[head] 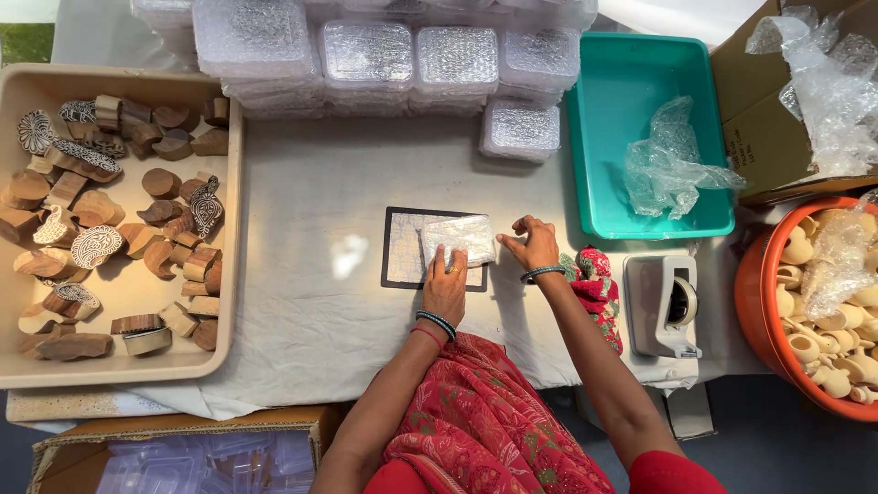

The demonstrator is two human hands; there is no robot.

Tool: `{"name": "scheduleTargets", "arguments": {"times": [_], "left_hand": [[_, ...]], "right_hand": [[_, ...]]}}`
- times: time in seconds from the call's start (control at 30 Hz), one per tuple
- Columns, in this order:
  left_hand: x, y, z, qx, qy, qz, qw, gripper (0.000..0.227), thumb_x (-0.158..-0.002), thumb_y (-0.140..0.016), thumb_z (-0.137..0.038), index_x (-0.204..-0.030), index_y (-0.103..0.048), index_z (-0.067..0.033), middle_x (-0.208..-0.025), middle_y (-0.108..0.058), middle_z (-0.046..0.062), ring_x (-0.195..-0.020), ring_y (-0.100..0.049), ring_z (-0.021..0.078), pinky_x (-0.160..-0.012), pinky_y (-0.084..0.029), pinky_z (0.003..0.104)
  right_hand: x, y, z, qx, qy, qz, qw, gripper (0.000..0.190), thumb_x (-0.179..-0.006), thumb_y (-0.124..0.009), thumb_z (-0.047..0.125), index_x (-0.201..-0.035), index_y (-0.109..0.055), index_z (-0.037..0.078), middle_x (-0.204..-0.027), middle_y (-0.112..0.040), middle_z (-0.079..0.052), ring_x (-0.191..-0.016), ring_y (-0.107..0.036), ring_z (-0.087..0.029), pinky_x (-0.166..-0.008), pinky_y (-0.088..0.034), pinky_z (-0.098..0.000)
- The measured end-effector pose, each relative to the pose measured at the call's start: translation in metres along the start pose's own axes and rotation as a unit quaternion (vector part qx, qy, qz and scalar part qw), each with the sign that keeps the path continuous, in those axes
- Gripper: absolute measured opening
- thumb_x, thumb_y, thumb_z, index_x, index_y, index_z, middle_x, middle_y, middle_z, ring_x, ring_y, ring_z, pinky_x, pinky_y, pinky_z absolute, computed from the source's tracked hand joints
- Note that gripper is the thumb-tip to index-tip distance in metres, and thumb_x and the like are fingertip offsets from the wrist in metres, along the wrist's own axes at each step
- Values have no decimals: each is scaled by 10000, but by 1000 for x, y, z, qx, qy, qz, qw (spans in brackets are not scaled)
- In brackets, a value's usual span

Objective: The person places wooden stamps into small plastic containers, wraps them in bubble wrap, and secures them with tape. They then stack the wrapped packages and repeat the process with additional stamps and containers.

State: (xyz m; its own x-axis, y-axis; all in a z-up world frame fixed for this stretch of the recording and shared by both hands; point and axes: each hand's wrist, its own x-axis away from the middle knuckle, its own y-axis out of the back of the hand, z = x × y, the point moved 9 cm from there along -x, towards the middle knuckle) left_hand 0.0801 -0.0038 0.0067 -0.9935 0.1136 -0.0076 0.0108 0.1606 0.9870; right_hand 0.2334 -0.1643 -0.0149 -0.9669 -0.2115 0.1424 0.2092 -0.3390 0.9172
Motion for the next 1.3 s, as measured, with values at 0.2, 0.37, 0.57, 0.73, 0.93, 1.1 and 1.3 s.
{"name": "scheduleTargets", "arguments": {"times": [0.2, 0.37, 0.57, 0.73, 0.93, 1.1, 1.3], "left_hand": [[7, 23, 9, 139, 26, 10, 990, 743, -809, -718, -103, -1483, -435, 30, -1537, -438, 161, -1500, -292, 413, -1206, -321, 427], [8, 15, 17, 172, 52, 43, 983, 769, -824, -772, -227, -1503, -442, -81, -1594, -405, 70, -1516, -285, 305, -1210, -231, 592], [6, 8, 9, 145, 19, 33, 989, 769, -837, -743, -295, -1518, -445, -97, -1605, -400, 57, -1490, -329, 312, -1201, -230, 607], [8, 22, 15, 190, 27, -10, 981, 781, -841, -727, -289, -1529, -436, -59, -1589, -429, 110, -1486, -378, 343, -1228, -241, 562], [6, 15, 36, 348, 114, -29, 930, 833, -893, -690, -357, -1568, -338, -19, -1432, -446, 242, -1296, -505, 377, -1056, -460, 495], [22, 7, 56, 410, 129, -113, 896, 591, -961, -643, -276, -1481, -511, -28, -1456, -471, 197, -1338, -533, 353, -1077, -486, 458], [31, 4, 58, 260, 107, -110, 953, 483, -916, -699, -228, -1373, -629, -88, -1509, -480, 111, -1474, -396, 351, -1203, -343, 508]], "right_hand": [[110, 107, -86, -237, -120, -97, 959, 239, -896, -790, 266, -1000, -767, 51, -929, -758, -63, -825, -680, -143, -722, -539, -318], [193, 175, -208, -230, -165, -254, 925, 184, -934, -800, 186, -972, -755, 13, -895, -749, -68, -818, -672, -100, -738, -543, -290], [259, 182, -327, -166, -317, -285, 889, 194, -901, -782, 196, -1002, -789, 31, -852, -768, -64, -780, -700, -115, -757, -542, -282], [250, 153, -358, -189, -343, -216, 895, 251, -885, -795, 239, -1029, -790, 32, -880, -767, -74, -801, -690, -133, -768, -539, -298], [234, 134, -371, -190, -350, -91, 913, 269, -880, -783, 250, -999, -796, 9, -900, -780, -84, -839, -689, -151, -837, -529, -333], [233, 142, -347, -207, -346, -58, 913, 260, -879, -775, 235, -952, -783, -14, -923, -781, -94, -892, -687, -164, -883, -518, -338], [237, 161, -339, -188, -298, -132, 927, 279, -934, -751, 250, -1007, -727, -18, -963, -728, -104, -919, -652, -179, -871, -507, -359]]}}
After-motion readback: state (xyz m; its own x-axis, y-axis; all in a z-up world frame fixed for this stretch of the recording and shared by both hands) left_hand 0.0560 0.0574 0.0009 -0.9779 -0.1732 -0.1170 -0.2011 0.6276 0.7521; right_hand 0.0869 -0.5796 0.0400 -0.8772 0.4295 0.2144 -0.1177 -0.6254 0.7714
